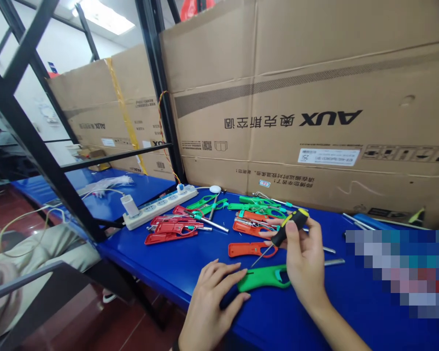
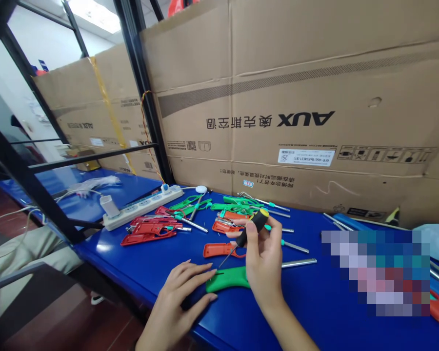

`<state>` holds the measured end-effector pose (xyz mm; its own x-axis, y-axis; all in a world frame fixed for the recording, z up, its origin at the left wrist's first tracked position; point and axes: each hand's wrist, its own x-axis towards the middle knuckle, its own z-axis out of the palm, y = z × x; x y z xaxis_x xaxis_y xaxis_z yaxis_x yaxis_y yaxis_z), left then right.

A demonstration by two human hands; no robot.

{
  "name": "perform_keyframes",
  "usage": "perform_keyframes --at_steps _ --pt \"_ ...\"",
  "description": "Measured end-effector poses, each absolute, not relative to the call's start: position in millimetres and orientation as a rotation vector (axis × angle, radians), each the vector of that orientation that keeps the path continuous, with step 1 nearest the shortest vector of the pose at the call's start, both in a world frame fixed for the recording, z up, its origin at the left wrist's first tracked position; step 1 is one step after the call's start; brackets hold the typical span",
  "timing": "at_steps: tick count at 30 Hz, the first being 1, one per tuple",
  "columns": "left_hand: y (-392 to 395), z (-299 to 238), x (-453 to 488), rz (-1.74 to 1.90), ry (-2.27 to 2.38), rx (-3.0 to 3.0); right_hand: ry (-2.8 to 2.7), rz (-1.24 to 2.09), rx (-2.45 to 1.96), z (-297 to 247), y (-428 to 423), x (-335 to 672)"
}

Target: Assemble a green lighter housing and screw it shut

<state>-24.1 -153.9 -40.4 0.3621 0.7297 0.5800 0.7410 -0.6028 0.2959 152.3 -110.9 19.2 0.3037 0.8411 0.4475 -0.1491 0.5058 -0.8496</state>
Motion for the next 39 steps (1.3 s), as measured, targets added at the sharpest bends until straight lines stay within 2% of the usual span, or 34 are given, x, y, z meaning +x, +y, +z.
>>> perform_keyframes --at_steps 11,39 --pt "-156 -44 -23 -1.213 -1.414 -2.555 -1.130 0.763 -0.774 17 -115 150" --pt "-158 -43 -17 -1.250 -1.564 -2.518 -1.245 0.876 -0.792 12 -121 132"
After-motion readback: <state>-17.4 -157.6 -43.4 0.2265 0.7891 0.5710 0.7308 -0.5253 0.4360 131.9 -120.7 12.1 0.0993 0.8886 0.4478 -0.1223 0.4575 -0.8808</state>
